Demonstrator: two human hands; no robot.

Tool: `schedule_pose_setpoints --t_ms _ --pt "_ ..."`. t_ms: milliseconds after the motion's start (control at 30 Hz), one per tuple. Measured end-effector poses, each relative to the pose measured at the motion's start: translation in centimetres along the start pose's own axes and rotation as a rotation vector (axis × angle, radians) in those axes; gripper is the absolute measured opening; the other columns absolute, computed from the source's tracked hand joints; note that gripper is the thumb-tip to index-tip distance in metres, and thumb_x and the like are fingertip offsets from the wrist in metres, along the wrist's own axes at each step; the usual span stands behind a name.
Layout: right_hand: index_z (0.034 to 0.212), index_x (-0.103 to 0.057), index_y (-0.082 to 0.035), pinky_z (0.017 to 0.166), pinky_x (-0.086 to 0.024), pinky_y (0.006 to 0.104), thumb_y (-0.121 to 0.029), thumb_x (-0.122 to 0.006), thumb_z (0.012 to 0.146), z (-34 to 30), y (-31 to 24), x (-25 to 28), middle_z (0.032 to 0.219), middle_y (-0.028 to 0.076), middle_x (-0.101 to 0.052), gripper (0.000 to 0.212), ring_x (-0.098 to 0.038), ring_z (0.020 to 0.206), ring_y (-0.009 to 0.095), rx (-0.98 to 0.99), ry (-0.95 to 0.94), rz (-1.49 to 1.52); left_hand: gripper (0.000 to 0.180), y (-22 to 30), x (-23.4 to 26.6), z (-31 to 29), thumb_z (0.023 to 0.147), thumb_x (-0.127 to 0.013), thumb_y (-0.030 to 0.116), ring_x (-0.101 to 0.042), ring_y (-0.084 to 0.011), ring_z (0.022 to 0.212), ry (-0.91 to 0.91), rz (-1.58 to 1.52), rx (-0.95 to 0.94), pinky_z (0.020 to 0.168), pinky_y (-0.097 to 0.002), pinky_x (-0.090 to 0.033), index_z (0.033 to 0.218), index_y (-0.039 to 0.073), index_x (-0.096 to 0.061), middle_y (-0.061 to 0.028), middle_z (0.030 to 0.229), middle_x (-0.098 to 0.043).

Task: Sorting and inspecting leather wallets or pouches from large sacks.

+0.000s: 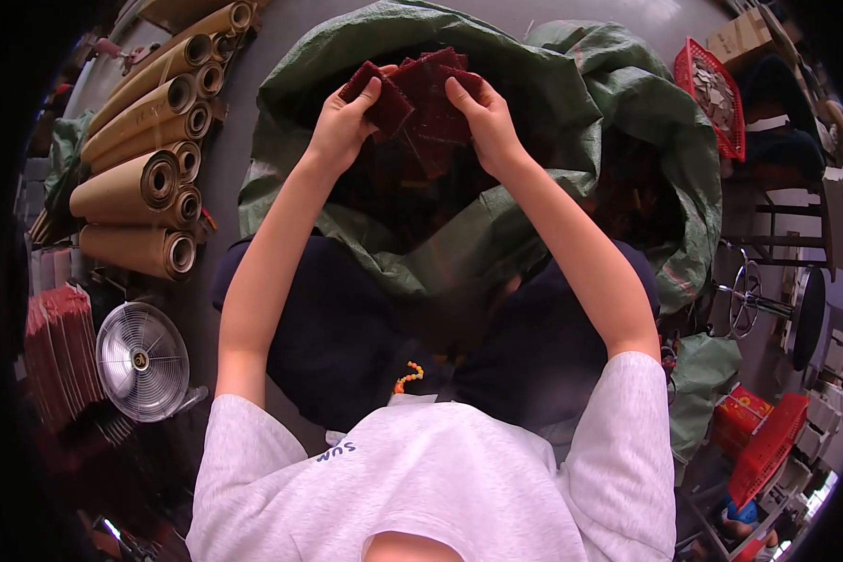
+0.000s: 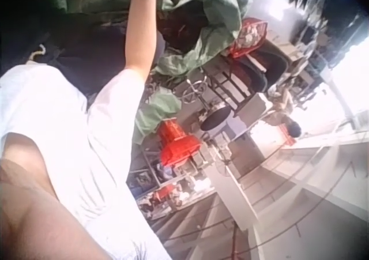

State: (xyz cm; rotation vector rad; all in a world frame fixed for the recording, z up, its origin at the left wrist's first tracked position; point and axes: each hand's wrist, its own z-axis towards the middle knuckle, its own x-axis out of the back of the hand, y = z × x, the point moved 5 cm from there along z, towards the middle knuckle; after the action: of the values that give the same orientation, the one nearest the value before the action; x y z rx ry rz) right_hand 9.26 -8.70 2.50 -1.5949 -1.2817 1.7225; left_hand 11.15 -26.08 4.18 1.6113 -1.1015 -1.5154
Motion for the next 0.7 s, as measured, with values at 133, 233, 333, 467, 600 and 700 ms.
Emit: schedule_pose_setpoints --t_ms 133,233,333,467,600,700 --pt "0.113 -0.052 -0.009 0.079 -0.050 0.0308 -0.026 -0.058 0.088 -0.3 -1.4 0.5 0.103 0.003 -0.061 0.031 -0.059 0.092 0.014 -0.040 0.094 0.039 0.029 0.6 4.3 1.0 0.091 -0.051 0.012 -0.059 -0.0206 0.098 0.235 -0.097 0.004 0.087 -0.0352 -0.049 0.118 0.003 -0.049 -0.0127 0.107 -0.060" --pt "0.115 -0.051 -0.009 0.079 -0.050 0.0308 -0.026 -0.059 0.087 0.0 -2.2 1.8 0.108 0.003 -0.059 0.034 -0.059 0.095 0.015 -0.095 0.096 -0.001 0.060 0.5 5.3 1.1 0.086 -0.059 0.018 -0.051 -0.0265 0.111 0.213 0.393 -0.003 0.094 -0.0375 -0.042 0.135 0.005 -0.027 -0.0194 0.122 -0.049" --pt "0.118 -0.049 -0.007 0.079 -0.050 0.0300 -0.023 -0.060 0.087 0.2 -1.9 1.7 0.109 0.005 -0.058 0.037 -0.058 0.096 0.015 -0.130 0.044 -0.126 0.095 0.5 3.2 0.9 0.076 -0.070 0.037 -0.035 -0.0315 0.127 0.117 0.797 -0.188 0.100 -0.0374 -0.034 0.142 0.005 -0.009 -0.0271 0.138 -0.028" --pt "0.123 -0.047 -0.007 0.083 -0.047 0.0266 -0.017 -0.062 0.085 0.1 -1.4 -0.8 0.109 0.004 -0.058 0.042 -0.055 0.100 0.012 -0.044 -0.185 -0.186 0.063 -0.2 1.1 1.2 0.074 -0.073 0.033 -0.058 -0.0239 0.102 -0.125 0.776 -0.068 0.086 -0.0307 -0.046 0.119 -0.002 -0.048 -0.0172 0.110 -0.059" --pt "0.116 -0.050 -0.002 0.077 -0.050 0.0276 -0.017 -0.064 0.083 0.9 -1.7 -0.1 0.097 0.004 -0.062 0.039 -0.059 0.089 0.013 0.142 -0.042 -0.313 0.031 0.8 0.1 1.0 0.079 -0.070 0.024 -0.055 -0.0068 0.074 -0.167 0.915 -0.121 0.064 -0.0222 -0.045 0.092 0.002 -0.052 -0.0026 0.082 -0.058" --pt "0.111 -0.052 -0.002 0.077 -0.050 0.0278 -0.017 -0.067 0.081 1.3 -2.0 2.1 0.096 0.006 -0.062 0.037 -0.060 0.085 0.014 0.072 0.207 -0.209 0.026 1.0 1.3 1.4 0.084 -0.063 0.019 -0.055 -0.0082 0.081 -0.183 0.778 -0.045 0.066 -0.0238 -0.048 0.097 0.003 -0.047 -0.0034 0.090 -0.056"
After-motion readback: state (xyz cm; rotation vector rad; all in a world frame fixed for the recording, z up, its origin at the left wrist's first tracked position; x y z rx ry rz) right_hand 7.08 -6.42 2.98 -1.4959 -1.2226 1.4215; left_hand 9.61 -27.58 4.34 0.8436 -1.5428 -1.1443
